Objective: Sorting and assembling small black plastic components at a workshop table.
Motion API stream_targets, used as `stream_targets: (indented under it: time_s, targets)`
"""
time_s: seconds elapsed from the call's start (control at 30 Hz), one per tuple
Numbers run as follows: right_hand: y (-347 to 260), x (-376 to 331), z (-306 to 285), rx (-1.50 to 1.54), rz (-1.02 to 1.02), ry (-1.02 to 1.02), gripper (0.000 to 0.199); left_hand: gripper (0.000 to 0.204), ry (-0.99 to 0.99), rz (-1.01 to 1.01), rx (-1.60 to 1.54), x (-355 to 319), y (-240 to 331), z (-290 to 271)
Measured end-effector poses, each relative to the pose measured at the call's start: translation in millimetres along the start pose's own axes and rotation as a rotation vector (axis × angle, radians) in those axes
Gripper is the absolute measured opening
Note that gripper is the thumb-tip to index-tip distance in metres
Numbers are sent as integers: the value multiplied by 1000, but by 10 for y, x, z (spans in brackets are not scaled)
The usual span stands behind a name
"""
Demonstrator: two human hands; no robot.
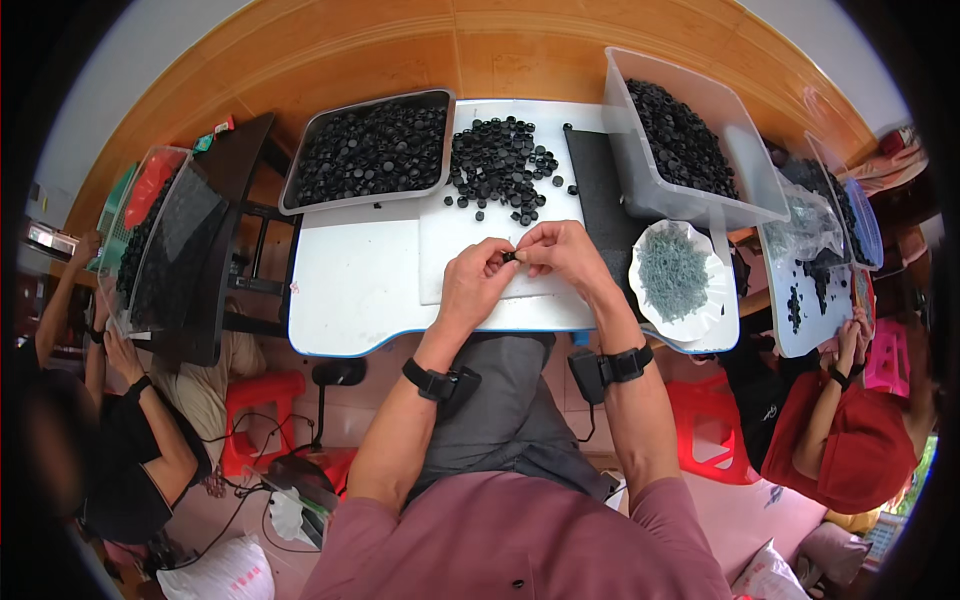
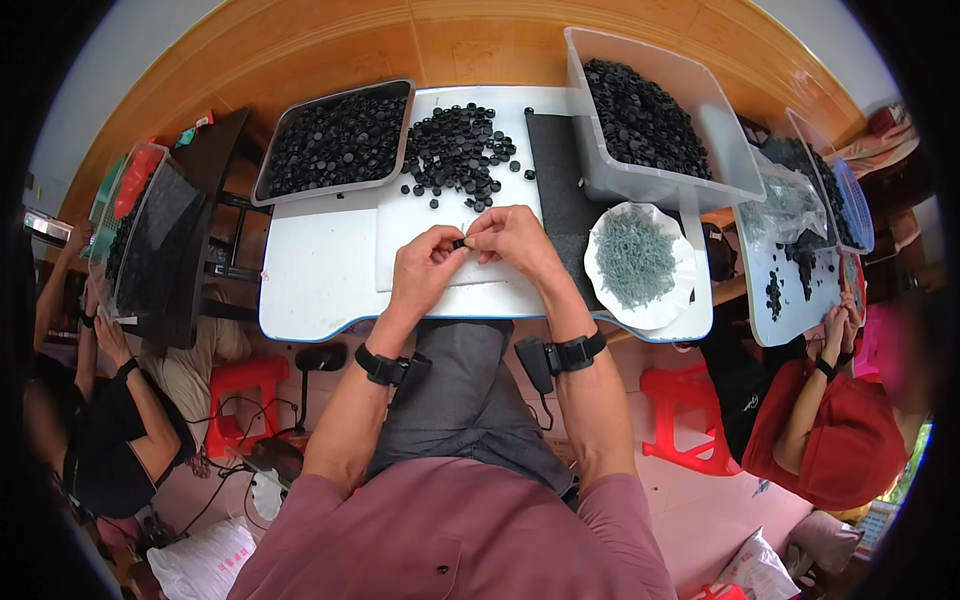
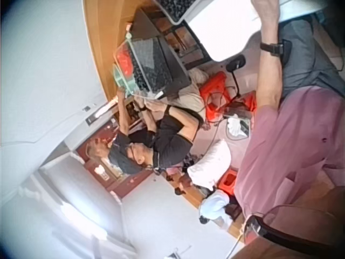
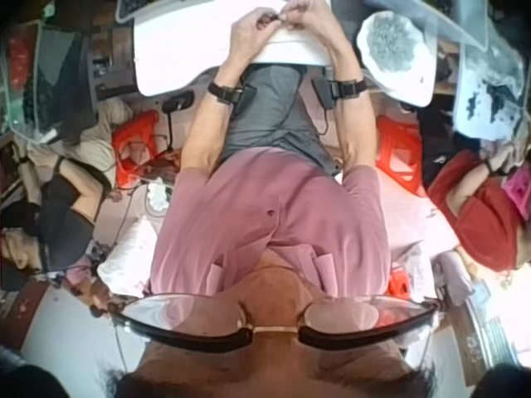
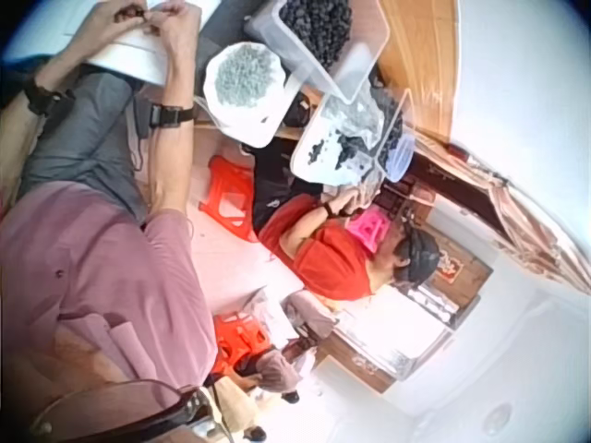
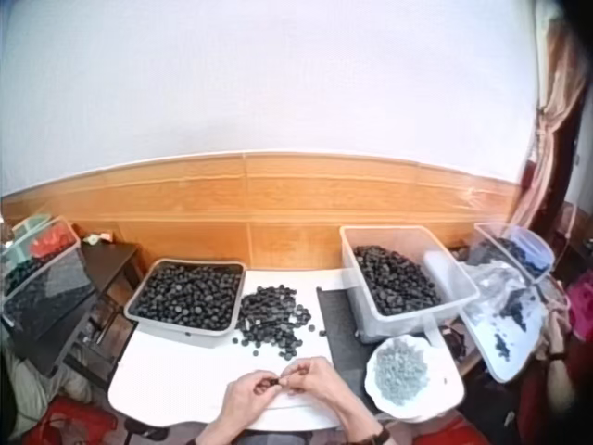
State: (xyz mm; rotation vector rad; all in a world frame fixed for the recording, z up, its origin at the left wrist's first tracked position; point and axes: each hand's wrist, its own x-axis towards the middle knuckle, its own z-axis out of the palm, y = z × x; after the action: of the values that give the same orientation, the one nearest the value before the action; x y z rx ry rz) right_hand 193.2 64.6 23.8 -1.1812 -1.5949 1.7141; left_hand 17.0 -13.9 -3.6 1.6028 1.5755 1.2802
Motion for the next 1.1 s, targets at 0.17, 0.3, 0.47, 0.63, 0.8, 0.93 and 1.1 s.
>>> stream_targets:
  time_s: [0.17, 0.3, 0.47, 0.63, 0.8, 0.93, 1.1]
  targets:
    - [37, -55, 82, 13, -28, 91, 11, 20, 18, 22, 7, 8, 24, 6]
    - [56, -71, 151, 73, -87, 132, 12, 19, 41, 25, 30, 4, 24, 5]
    - [34, -74, 142, 81, -89, 143, 12, 23, 39, 5, 11, -2, -6, 10]
    - [0, -77, 124, 12, -91, 110, 13, 26, 6, -42, 58, -3, -5, -9]
    - [7, -52, 75, -91, -97, 70, 13, 24, -14, -56, 27, -5, -3, -20]
    - [19, -19, 45, -145, -114, 63, 15, 24, -27, -35, 48, 13, 1, -40]
    - [-29, -3, 19, -240, -121, 76, 16, 23, -65, -58, 16, 41, 29, -64]
